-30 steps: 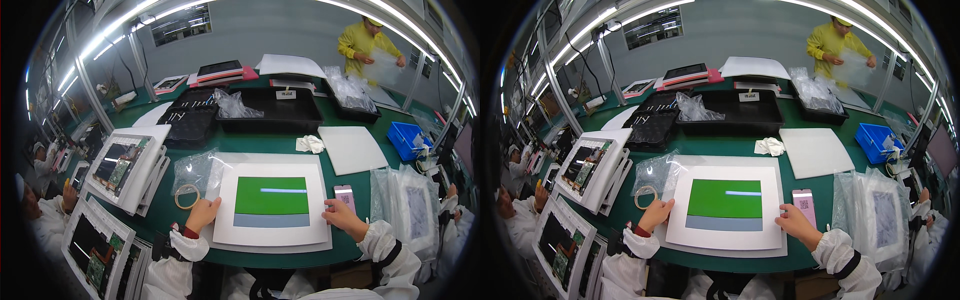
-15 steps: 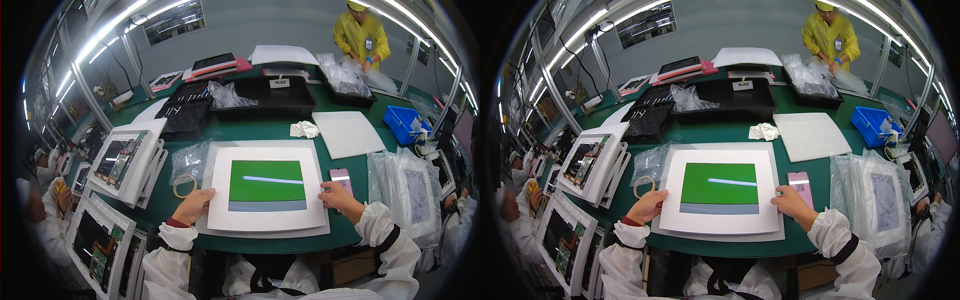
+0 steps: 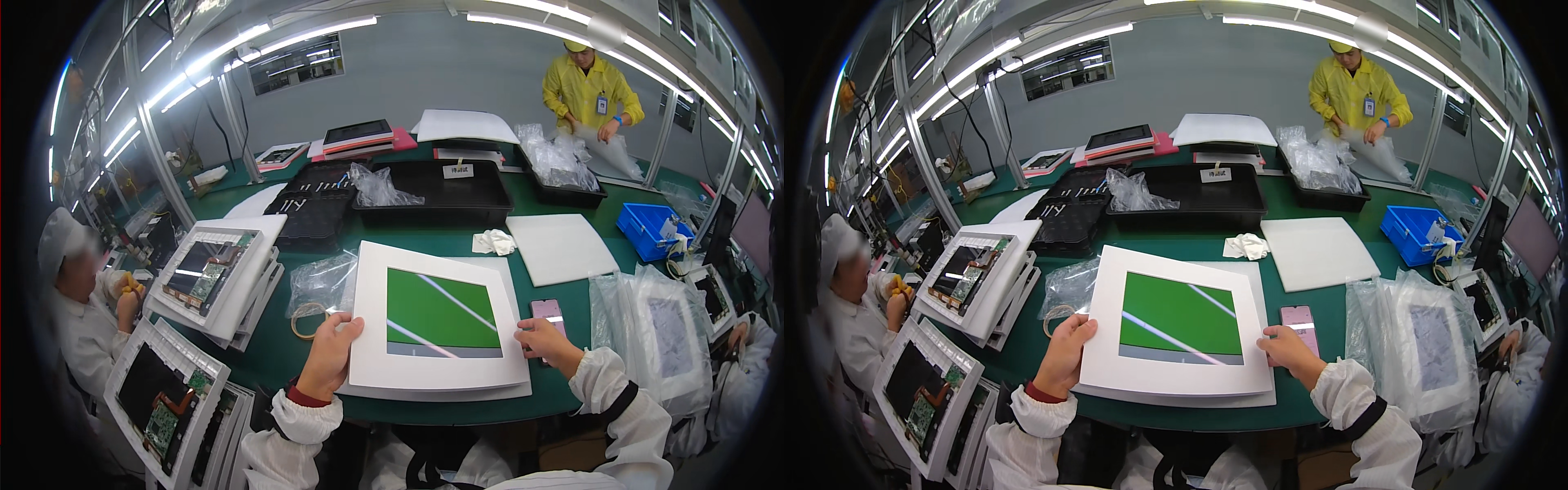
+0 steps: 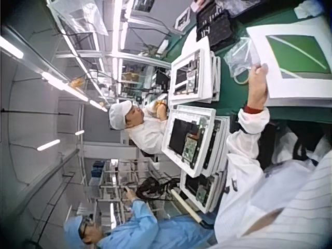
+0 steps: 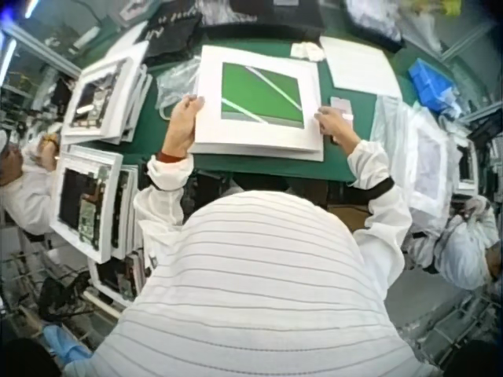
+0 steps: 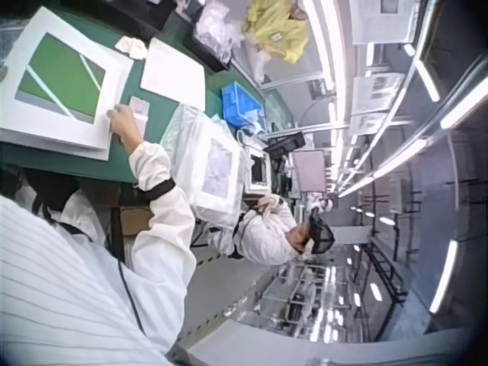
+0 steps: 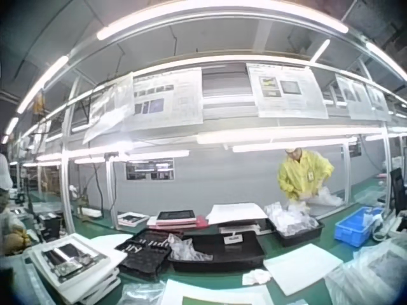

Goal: Assembling electronic display panels by peeling protective films, attaching circuit boards, and fitting back covers.

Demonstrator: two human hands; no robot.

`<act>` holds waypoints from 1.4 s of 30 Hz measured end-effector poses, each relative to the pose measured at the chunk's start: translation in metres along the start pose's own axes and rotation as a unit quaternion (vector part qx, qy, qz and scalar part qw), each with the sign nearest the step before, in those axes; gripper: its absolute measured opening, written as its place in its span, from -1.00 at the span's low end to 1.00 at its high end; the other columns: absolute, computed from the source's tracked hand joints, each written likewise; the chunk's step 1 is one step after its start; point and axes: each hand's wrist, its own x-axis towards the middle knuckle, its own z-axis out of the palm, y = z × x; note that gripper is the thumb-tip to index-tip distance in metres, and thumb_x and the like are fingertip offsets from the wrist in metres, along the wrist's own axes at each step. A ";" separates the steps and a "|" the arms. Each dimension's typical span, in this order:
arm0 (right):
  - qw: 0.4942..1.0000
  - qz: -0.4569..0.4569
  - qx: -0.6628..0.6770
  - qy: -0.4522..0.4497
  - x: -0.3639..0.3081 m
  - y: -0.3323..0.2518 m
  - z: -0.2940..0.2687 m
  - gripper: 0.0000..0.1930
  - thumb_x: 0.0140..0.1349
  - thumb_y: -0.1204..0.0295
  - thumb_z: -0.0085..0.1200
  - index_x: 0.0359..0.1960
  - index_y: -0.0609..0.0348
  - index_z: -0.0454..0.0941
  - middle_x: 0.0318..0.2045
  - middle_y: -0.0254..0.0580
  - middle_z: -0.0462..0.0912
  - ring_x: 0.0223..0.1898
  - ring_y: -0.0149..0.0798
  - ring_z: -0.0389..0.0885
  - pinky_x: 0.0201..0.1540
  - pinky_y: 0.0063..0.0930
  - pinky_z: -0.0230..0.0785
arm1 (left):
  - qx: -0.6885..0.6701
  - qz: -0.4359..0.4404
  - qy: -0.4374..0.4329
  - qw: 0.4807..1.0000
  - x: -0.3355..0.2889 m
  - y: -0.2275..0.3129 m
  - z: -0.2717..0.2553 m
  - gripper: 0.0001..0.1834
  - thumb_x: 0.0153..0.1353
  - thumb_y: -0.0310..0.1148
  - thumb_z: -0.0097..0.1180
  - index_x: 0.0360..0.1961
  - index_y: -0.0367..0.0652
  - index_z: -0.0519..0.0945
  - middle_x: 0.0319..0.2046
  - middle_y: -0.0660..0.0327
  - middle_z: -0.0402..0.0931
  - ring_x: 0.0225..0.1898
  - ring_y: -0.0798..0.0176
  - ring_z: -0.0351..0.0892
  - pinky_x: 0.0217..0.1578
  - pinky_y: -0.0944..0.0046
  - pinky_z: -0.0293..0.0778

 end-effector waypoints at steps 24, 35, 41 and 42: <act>0.743 -0.307 0.588 0.092 -0.011 -0.028 -0.030 -0.68 0.27 0.43 -0.06 0.04 0.22 0.29 -0.09 -0.17 0.49 -0.10 -0.25 0.53 -0.04 -0.34 0.46 | -0.116 0.076 -0.152 0.979 0.006 -0.037 0.127 -0.44 0.31 -0.26 -0.03 0.20 -0.31 0.10 -0.06 -0.07 0.42 -0.07 0.10 0.51 -0.08 0.18 0.49; 0.756 -0.272 0.548 0.232 0.093 0.009 -0.134 -0.67 0.21 0.44 -0.02 0.01 0.22 0.32 -0.08 -0.15 0.46 -0.06 -0.18 0.49 -0.05 -0.22 0.39 | 0.084 0.055 -0.077 0.992 -0.023 -0.106 0.037 -0.72 0.22 -0.51 0.03 -0.07 -0.42 0.40 -0.22 -0.03 0.54 -0.23 0.20 0.60 -0.15 0.30 0.52; 0.748 -0.240 0.567 0.248 0.101 0.018 -0.139 -0.62 0.20 0.41 -0.04 0.04 0.26 0.30 -0.03 -0.10 0.44 0.00 -0.14 0.44 0.01 -0.18 0.33 | 0.073 0.034 -0.066 0.995 -0.024 -0.104 0.033 -0.80 0.24 -0.51 0.01 -0.16 -0.43 0.43 -0.28 -0.05 0.55 -0.26 0.15 0.60 -0.17 0.25 0.53; 0.744 -0.235 0.571 0.255 0.104 0.021 -0.142 -0.62 0.20 0.41 -0.04 0.05 0.25 0.29 -0.02 -0.08 0.43 0.01 -0.12 0.42 0.03 -0.17 0.31 | 0.068 0.031 -0.061 0.995 -0.023 -0.104 0.033 -0.81 0.25 -0.51 0.00 -0.17 -0.43 0.43 -0.29 -0.07 0.55 -0.26 0.12 0.60 -0.17 0.21 0.54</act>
